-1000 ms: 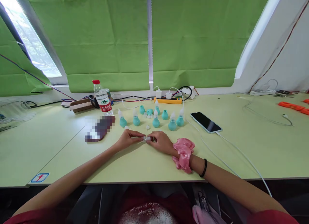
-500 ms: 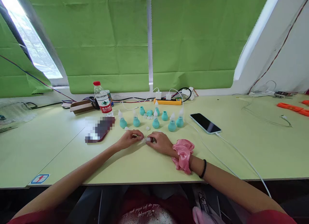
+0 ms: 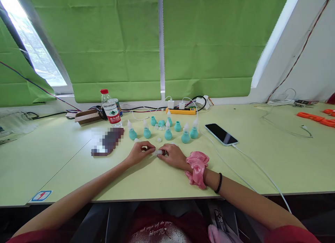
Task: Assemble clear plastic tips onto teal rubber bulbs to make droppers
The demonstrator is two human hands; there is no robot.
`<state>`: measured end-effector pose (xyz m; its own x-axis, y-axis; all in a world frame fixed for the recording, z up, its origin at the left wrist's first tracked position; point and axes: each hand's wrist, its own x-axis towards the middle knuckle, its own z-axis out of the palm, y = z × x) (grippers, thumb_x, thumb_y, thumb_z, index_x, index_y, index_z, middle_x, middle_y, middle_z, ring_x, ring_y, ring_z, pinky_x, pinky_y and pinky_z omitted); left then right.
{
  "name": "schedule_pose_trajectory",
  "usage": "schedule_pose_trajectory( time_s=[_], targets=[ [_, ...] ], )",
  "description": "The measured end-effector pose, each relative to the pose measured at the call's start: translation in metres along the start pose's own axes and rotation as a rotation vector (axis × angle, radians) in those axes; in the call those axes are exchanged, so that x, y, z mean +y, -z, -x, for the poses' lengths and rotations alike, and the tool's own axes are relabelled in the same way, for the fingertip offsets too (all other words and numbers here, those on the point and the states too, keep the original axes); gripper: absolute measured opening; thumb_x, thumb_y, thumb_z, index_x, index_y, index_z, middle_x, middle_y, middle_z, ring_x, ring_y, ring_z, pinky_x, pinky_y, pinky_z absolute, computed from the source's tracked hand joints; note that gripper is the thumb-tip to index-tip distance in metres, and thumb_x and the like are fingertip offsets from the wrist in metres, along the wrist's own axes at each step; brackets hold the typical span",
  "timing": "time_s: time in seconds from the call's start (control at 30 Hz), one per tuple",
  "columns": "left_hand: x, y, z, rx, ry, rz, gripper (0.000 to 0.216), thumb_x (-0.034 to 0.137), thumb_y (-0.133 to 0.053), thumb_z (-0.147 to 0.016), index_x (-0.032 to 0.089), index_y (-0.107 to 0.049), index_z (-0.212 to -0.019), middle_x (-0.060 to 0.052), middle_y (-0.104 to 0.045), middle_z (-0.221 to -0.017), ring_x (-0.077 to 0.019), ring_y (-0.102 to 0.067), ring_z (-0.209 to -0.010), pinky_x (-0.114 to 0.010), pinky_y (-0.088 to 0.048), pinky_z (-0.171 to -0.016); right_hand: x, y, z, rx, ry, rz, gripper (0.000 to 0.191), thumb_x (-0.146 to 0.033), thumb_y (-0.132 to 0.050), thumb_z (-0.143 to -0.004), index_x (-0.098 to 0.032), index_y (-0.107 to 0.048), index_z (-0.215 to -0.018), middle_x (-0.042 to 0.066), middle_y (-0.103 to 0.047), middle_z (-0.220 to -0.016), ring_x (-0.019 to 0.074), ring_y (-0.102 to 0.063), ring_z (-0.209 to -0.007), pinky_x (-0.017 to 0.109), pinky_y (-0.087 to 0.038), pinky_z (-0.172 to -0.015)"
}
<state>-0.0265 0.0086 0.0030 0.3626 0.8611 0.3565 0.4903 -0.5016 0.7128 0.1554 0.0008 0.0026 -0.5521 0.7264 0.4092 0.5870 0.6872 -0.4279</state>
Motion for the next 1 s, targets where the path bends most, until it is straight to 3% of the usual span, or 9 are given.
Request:
schedule_pose_trajectory(
  time_s=[0.17, 0.4, 0.67, 0.83, 1.0],
  targets=[
    [0.0025, 0.0019, 0.0021, -0.002, -0.16, -0.132, 0.023, 0.028, -0.046, -0.075, 0.013, -0.064, -0.08, -0.006, -0.059, -0.072, -0.01, -0.05, -0.061, -0.021, -0.041, -0.056, 0.0031, -0.0023, -0.0002, -0.01, -0.019, 0.007, 0.018, -0.028, -0.05, -0.073, -0.015, -0.061, -0.08, 0.002, -0.056, -0.067, 0.0102, -0.046, -0.06, 0.022, -0.035, -0.058],
    [-0.0026, 0.0024, 0.0064, 0.016, -0.442, -0.368, 0.023, 0.021, -0.045, -0.076, 0.016, -0.062, -0.09, -0.007, -0.057, -0.078, -0.0141, -0.05, -0.075, -0.026, -0.041, -0.066, 0.003, -0.0018, -0.0009, -0.023, -0.042, 0.008, 0.021, -0.032, -0.047, -0.075, -0.016, -0.061, -0.079, 0.002, -0.056, -0.067, 0.0103, -0.046, -0.058, 0.023, -0.034, -0.057],
    [-0.0043, 0.0017, 0.0049, 0.04, -0.532, -0.422, 0.02, 0.019, -0.044, -0.077, 0.015, -0.061, -0.085, -0.006, -0.058, -0.074, -0.0132, -0.049, -0.071, -0.025, -0.043, -0.061, 0.0057, -0.0041, 0.0, -0.034, -0.031, 0.026, 0.02, -0.03, -0.047, -0.076, -0.016, -0.06, -0.08, 0.002, -0.057, -0.07, 0.0107, -0.047, -0.06, 0.023, -0.035, -0.06],
    [-0.0012, 0.0035, 0.0053, -0.019, -0.63, -0.629, 0.023, 0.016, -0.038, -0.079, 0.013, -0.059, -0.085, -0.009, -0.058, -0.075, -0.0161, -0.048, -0.076, -0.029, -0.044, -0.064, 0.0046, -0.0043, -0.0004, -0.032, -0.015, 0.054, 0.021, -0.031, -0.046, -0.077, -0.016, -0.06, -0.081, 0.002, -0.057, -0.07, 0.0111, -0.047, -0.062, 0.023, -0.035, -0.061],
    [0.0011, 0.0029, 0.006, -0.053, -0.605, -0.613, 0.026, 0.014, -0.035, -0.078, 0.013, -0.058, -0.089, -0.01, -0.057, -0.077, -0.0166, -0.048, -0.078, -0.029, -0.044, -0.064, 0.0041, -0.0042, -0.0008, -0.041, -0.012, 0.088, 0.024, -0.034, -0.044, -0.078, -0.016, -0.059, -0.079, 0.002, -0.056, -0.069, 0.0113, -0.047, -0.063, 0.023, -0.035, -0.062]
  ],
)
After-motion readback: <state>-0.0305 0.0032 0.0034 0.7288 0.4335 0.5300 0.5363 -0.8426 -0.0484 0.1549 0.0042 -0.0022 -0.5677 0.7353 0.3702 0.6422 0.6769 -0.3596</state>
